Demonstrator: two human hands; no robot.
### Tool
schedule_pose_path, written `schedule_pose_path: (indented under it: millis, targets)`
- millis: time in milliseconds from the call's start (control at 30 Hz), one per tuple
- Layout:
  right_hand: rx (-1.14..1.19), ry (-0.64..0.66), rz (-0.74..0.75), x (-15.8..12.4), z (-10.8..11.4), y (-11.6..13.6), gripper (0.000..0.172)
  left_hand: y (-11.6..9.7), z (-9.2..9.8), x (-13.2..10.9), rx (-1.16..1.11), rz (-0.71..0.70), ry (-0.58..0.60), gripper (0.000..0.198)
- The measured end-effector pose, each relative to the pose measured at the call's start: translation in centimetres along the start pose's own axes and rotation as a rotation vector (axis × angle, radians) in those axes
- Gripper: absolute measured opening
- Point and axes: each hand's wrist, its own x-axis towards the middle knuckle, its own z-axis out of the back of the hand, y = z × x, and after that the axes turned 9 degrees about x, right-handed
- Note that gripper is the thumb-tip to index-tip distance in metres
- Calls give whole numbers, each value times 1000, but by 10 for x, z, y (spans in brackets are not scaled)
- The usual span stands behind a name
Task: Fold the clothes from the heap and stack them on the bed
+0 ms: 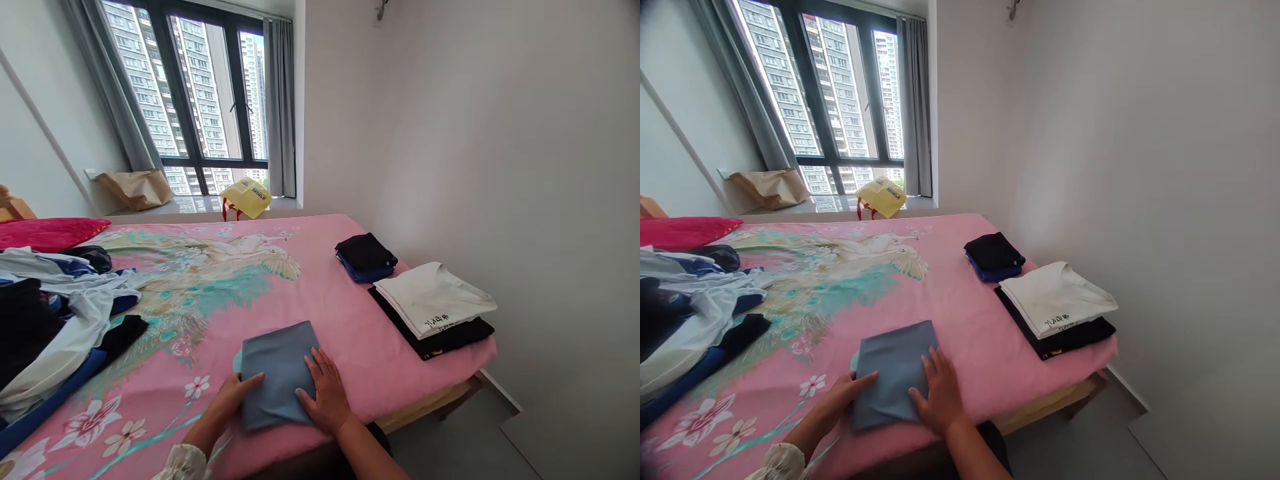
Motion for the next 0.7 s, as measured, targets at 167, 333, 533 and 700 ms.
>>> schedule_pose_path:
  millis: [167, 333, 533, 700]
  targets:
    - [75, -77, -7, 0, -2, -3, 58, 3, -9, 0, -172, 86, 44, 34]
    - [304, -134, -51, 2, 4, -11, 54, -15, -22, -19, -218, -56, -83, 45]
    - [275, -209, 216, 10, 115, 57, 71, -114, -30, -94, 620, -477, 9, 37]
    - [-177, 97, 455, 8, 197, 142, 83, -165, -50, -153, 1387, -674, 128, 41]
